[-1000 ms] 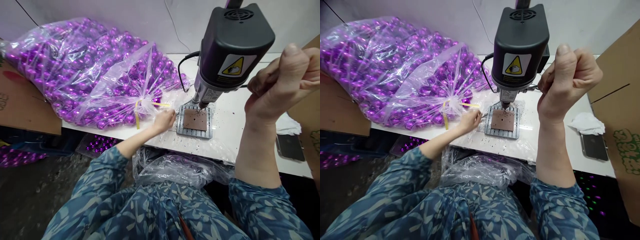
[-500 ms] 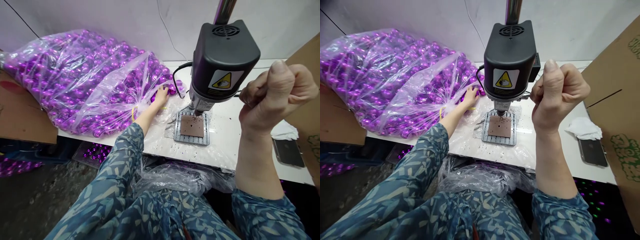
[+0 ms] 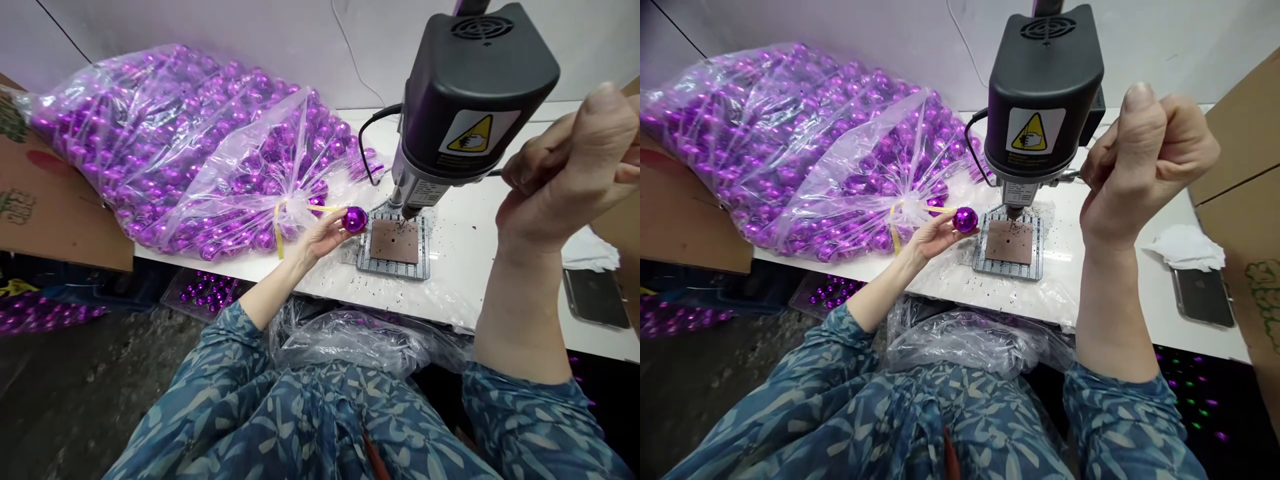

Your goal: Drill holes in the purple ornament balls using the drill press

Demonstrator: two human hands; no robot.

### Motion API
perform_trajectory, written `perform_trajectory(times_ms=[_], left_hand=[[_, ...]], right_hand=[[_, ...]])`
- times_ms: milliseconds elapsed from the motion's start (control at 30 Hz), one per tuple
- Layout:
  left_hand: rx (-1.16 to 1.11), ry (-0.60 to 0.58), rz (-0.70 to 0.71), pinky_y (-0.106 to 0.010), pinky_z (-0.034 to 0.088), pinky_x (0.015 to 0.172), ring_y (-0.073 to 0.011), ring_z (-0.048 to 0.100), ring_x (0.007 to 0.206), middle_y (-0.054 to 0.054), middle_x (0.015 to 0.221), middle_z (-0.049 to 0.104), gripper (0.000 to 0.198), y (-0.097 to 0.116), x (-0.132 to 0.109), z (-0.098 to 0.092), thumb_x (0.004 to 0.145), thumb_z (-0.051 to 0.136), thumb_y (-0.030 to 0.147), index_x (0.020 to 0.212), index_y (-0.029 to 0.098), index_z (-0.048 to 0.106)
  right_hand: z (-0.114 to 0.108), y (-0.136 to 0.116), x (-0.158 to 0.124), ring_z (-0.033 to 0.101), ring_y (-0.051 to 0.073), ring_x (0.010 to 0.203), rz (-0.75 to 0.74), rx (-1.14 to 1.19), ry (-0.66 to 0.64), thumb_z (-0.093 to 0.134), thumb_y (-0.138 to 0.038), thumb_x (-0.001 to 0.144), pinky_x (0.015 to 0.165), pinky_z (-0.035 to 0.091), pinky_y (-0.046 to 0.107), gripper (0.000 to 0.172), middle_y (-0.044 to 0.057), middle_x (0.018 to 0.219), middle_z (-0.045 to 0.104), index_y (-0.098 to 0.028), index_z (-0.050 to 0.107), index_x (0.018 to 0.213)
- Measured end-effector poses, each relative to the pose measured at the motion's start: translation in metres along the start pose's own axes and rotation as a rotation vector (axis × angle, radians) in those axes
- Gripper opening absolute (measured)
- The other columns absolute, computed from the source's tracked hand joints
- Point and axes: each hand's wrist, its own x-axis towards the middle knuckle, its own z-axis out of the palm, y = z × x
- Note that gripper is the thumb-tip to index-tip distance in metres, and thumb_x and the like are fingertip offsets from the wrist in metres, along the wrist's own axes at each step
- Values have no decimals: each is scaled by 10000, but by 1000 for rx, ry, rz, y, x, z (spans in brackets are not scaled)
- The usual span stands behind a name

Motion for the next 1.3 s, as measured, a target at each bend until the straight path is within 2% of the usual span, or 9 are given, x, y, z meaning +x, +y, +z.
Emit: perform_trajectory(times_ms=[200,367,533,633,767,867,1000,1133,1300], left_hand=[[-182,-83,-179,-650,597,1121,-347,739,1233,-155,1195,746,290,-11,-6,18,1005,639,461,1143,206,637],[-133,2,-96,-591,615,1100,-318,715,1288,-108,1286,731,377,-19,1,25,1013,628,594,1227,284,643],[-187,-14,-84,-544,599,1117,-270,736,1219,-99,1267,750,348,-23,4,31,971,742,504,1182,237,669],[-217,6,-100,-409,629,998,-213,764,1072,-82,1159,781,387,-28,8,36,910,814,496,1142,206,703],[-86,102,-10,-259,582,798,-170,756,987,-37,1069,800,461,-37,15,42,845,870,506,1180,222,733],[24,120,91,-283,583,899,-195,750,1089,-48,1114,811,471,-45,22,45,864,851,513,1208,216,729],[134,13,223,-403,528,1134,-246,708,1264,-97,1288,775,524,-56,29,46,876,827,549,1257,219,685],[293,-62,304,-492,498,1180,-294,660,1346,-129,1381,717,563,-62,35,45,905,775,587,1317,229,639],[386,-90,354,-500,498,1186,-304,656,1319,-150,1396,673,620,-70,39,47,897,767,622,1332,202,632]], right_hand=[[-1,3,0,323,-43,337,4,-29,-17,696,-551,852,386,163,175,684,-101,412,312,-140,212,598],[0,4,0,273,-35,319,6,-33,8,711,-629,806,359,142,175,729,-102,402,258,-152,200,595],[0,1,0,300,-30,321,-10,33,-12,740,-570,821,350,139,168,723,-100,399,287,-168,186,589],[0,0,0,330,-15,327,-18,45,-31,737,-532,854,347,158,174,696,-98,401,310,-179,199,590],[0,2,-1,321,-1,325,-22,62,-17,753,-539,846,338,156,190,694,-99,405,285,-185,213,593],[-1,4,-1,298,9,318,-41,75,-5,770,-544,828,323,153,198,717,-94,405,256,-188,194,591],[-3,4,-2,310,14,321,-37,74,-27,756,-508,846,324,168,201,709,-81,411,300,-183,182,588],[-2,2,-3,316,6,327,-37,62,-31,720,-497,872,336,175,186,677,-84,419,300,-181,181,610],[0,0,-4,319,2,332,-34,39,-33,701,-490,887,354,178,179,632,-98,428,313,-182,217,624]])
